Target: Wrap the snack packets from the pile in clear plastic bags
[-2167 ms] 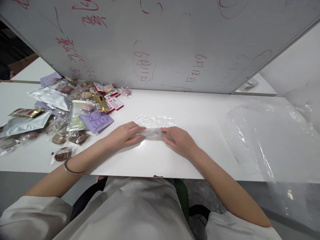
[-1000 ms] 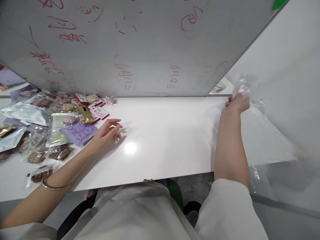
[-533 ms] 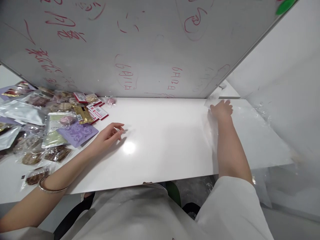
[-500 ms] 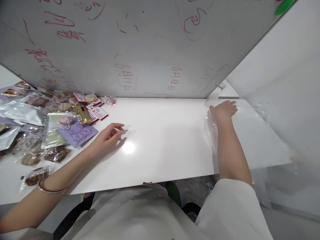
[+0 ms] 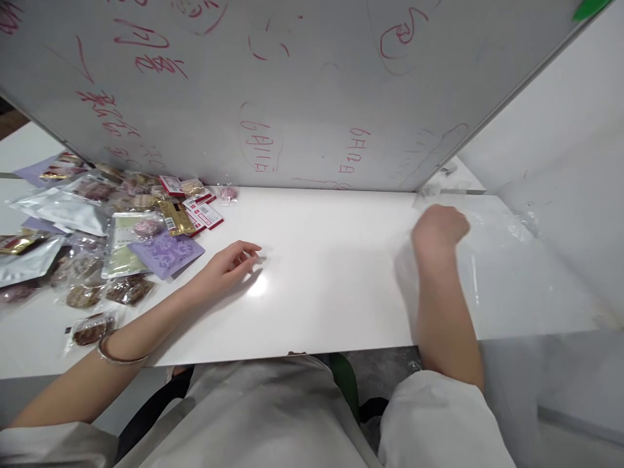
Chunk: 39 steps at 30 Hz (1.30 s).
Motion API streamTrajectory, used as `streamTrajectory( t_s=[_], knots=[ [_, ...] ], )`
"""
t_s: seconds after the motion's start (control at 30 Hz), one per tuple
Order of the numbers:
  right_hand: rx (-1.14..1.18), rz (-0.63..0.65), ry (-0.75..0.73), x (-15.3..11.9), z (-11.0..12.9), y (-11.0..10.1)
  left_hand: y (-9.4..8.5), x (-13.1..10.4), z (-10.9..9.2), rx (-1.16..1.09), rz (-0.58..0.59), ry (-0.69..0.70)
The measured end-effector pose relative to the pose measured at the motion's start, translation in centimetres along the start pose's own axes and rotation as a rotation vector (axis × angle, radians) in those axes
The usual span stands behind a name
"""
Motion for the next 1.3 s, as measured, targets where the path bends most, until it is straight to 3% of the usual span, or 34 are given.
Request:
streamTrajectory(
  t_s=[0.07,0.1,0.17,0.23,0.33,0.43,0.5,0.6,0.63,0.73,0.8,0.87,0.93,1.07,1.13,1.17,1.23,1.3],
  knots=[
    [-0.017,-0.038,-0.078,-4.3,5.3,1.4,-0.1,0.0,0.1,-0.150,-0.029,-0.032],
    [-0.012,-0.071,-0.254,-7.2,8.6,2.2,-0.2,0.1,0.2,-0.268,-0.050,-0.051],
    [0.107,-0.042,-0.772,-13.7,15.1,3.9,-0.2,0.2,0.5,-0.531,-0.079,-0.099],
    [0.148,0.023,-1.000,-18.9,18.9,5.4,0.0,0.3,1.0,-0.712,-0.088,-0.172],
    [0.192,0.079,-1.136,-22.1,20.4,6.3,0.3,0.3,1.7,-0.776,-0.126,-0.268],
    [0.311,0.136,-1.232,-20.9,19.1,5.6,0.5,0.3,1.9,-0.779,-0.190,-0.227],
    [0.470,0.136,-1.166,-17.9,17.6,4.6,0.5,0.3,1.7,-0.794,-0.215,-0.136],
    [0.689,0.113,-0.777,-11.4,14.8,4.3,0.1,0.5,1.3,-0.776,-0.206,0.045],
    [0.772,0.177,-0.613,-9.3,13.8,4.9,-0.1,0.6,1.2,-0.747,-0.185,0.103],
    [1.021,0.548,-0.262,-5.2,11.8,7.8,-0.9,0.9,0.9,-0.641,-0.099,0.243],
    [1.147,0.790,-0.218,-4.3,11.3,9.2,-1.5,0.8,0.8,-0.537,-0.067,0.297],
    [1.259,0.914,-0.285,-4.3,11.2,9.5,-2.0,0.6,0.5,-0.395,-0.061,0.343],
    [1.358,0.872,-0.360,-4.4,11.1,9.0,-2.4,0.2,0.1,-0.262,-0.051,0.384],
    [1.450,0.484,-0.519,-4.5,11.0,6.7,-2.2,-0.1,-0.4,-0.205,-0.038,0.433],
    [1.390,0.373,-0.486,-4.6,10.7,6.1,-2.2,0.1,0.2,-0.318,-0.095,0.355],
    [1.317,0.397,-0.397,-4.5,10.4,6.2,-2.1,0.2,0.7,-0.390,-0.118,0.288],
    [1.111,0.671,-0.170,-4.9,9.9,7.1,-1.8,0.5,1.5,-0.512,-0.116,0.177],
    [0.964,1.121,-0.070,-6.2,10.0,8.2,-1.5,0.7,1.5,-0.588,-0.050,0.189]
  ],
)
Point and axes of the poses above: each hand's wrist, its own x-axis towards the middle knuckle, its own y-axis out of the palm, z = x × y, the point moved 4 cm from there along x, towards the middle knuckle, and after that the axes turned 10 degrees about z, right-handed, at the moved point
